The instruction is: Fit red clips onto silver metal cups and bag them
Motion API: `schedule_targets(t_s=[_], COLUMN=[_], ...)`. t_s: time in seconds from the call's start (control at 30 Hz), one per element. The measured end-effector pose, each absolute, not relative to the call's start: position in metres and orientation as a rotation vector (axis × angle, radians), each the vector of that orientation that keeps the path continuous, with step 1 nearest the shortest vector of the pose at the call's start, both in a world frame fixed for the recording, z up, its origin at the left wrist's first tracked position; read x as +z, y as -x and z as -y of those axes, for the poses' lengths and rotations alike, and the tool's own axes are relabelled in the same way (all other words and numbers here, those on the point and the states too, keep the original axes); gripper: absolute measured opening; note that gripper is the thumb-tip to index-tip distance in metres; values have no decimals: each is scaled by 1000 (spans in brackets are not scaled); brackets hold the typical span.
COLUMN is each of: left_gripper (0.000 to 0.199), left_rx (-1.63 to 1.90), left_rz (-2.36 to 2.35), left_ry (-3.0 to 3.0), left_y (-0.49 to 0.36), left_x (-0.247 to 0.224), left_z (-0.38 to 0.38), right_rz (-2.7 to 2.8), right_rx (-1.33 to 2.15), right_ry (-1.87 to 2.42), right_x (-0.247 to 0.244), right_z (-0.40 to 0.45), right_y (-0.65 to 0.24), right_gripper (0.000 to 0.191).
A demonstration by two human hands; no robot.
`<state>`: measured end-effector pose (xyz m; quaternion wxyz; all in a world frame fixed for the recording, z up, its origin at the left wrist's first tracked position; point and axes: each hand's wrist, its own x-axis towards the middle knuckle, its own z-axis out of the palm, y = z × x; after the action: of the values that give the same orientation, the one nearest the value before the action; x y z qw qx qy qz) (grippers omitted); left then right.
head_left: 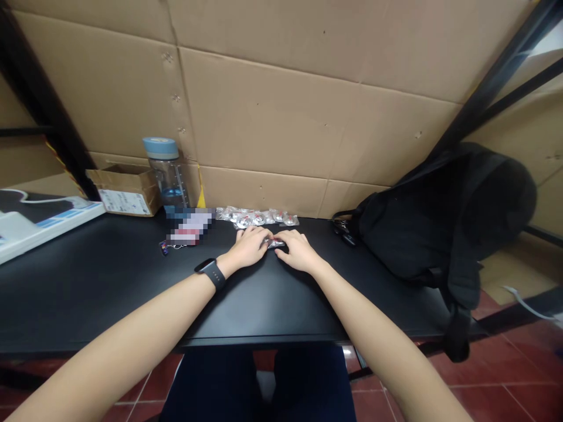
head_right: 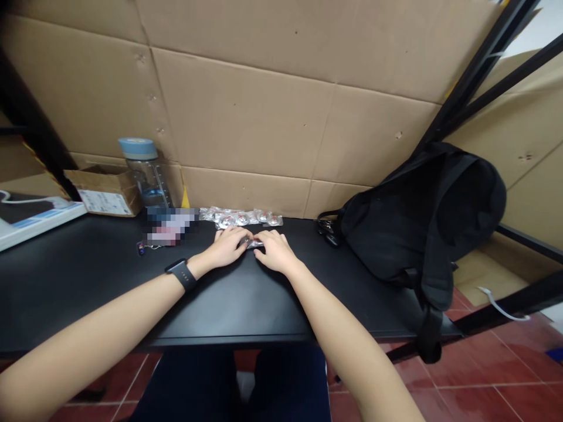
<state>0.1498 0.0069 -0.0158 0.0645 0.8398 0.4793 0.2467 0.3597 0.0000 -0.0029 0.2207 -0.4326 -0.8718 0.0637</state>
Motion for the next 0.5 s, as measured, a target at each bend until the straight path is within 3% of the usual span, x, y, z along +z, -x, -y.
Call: schedule_targets(t_s=[0.4,0.5], left_gripper=[34,39], left_rx=[821,868], left_rz=[-1573,-1590], left_ry=[-2350,-2268], left_y=[-144,-145], left_x=[-13,-11], left_z=[-8,-8], right_rz=[2153,2103], right_rx=[443,502], right_ry=[1304,1291], right_x=[-2,-2], right_z=[-5,-5], right_y=[-362,-362], right_gripper=[30,38])
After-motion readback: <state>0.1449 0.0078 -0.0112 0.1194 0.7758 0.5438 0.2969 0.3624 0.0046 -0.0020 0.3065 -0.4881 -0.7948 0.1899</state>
